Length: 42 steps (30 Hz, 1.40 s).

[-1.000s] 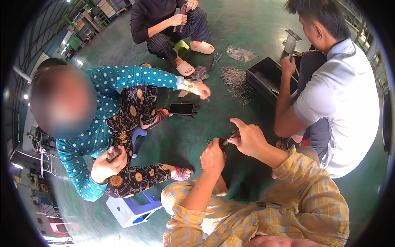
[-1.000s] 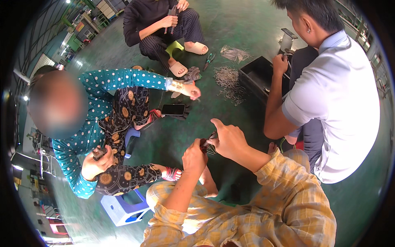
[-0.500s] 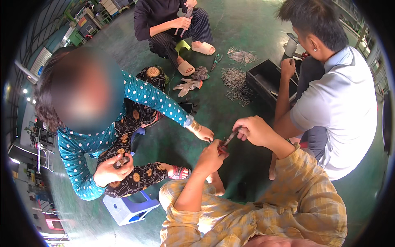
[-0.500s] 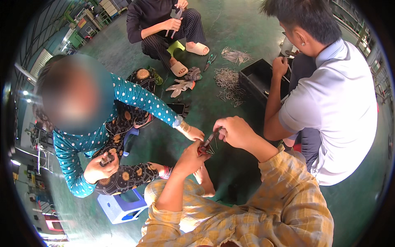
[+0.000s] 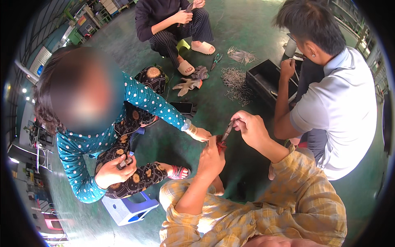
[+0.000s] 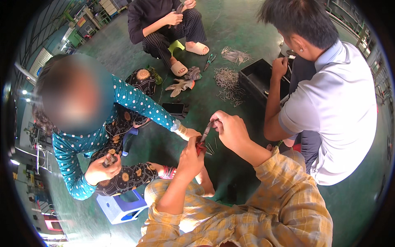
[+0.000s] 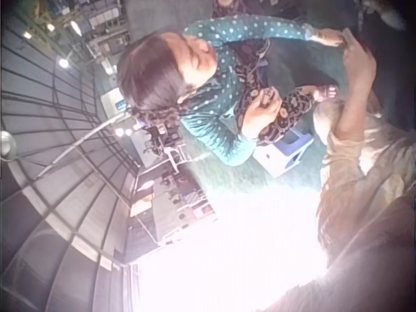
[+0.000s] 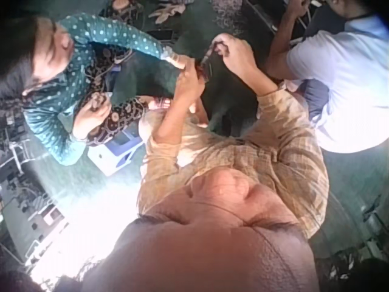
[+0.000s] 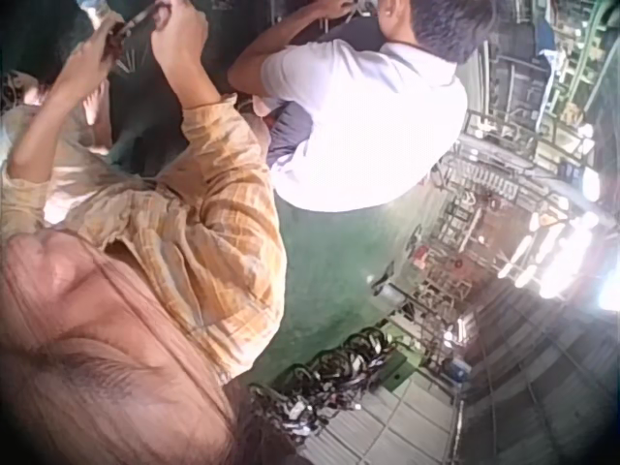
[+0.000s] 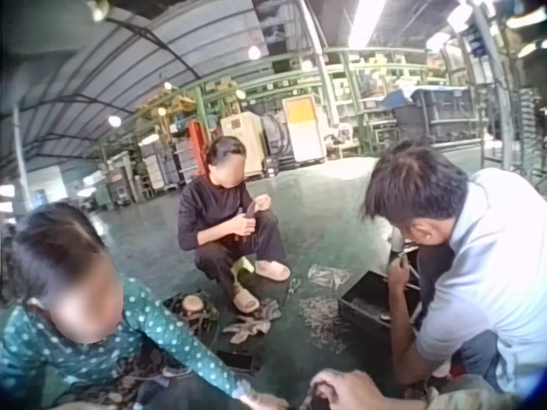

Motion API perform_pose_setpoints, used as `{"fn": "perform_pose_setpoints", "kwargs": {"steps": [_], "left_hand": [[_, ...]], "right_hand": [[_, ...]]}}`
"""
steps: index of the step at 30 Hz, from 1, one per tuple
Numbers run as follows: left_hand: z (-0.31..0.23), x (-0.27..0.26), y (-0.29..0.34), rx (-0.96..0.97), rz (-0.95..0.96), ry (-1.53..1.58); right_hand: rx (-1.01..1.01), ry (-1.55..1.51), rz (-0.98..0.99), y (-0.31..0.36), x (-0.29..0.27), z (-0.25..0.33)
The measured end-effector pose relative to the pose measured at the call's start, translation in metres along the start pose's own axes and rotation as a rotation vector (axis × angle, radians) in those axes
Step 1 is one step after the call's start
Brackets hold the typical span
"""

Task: The person uses pliers to twist multiple thin wires together, handling them one at a time while sitting on the floor.

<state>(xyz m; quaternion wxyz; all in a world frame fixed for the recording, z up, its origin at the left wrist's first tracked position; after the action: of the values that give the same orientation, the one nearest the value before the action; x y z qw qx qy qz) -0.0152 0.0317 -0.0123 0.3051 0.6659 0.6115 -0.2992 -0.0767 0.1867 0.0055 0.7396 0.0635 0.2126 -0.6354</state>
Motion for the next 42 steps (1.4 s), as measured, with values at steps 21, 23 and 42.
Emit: {"fn": "perform_pose_setpoints", "kwargs": {"steps": [21,23,42], "left_hand": [[-0.001,0.031,0.017,-0.070,0.379,0.848],[-0.007,0.028,0.020,-0.067,0.341,0.836],[-0.011,0.031,0.039,-0.106,0.621,1.126]], "right_hand": [[0.458,-1.270,0.175,0.004,-0.025,-0.056],[0.468,-1.292,0.182,0.007,-0.025,-0.057],[0.490,-1.362,0.307,0.025,-0.017,-0.047]]}}
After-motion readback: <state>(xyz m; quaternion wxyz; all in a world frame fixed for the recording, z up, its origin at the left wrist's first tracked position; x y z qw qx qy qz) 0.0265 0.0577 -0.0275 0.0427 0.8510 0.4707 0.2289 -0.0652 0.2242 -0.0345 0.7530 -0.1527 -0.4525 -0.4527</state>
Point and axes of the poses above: each hand's wrist, its own y-axis away from the middle knuckle, its own x-axis out of the palm, z = x × y, the point moved 2 cm from there along -y, towards the middle knuckle, and after that the axes turned 6 degrees about -y, right-handed, at the moved point
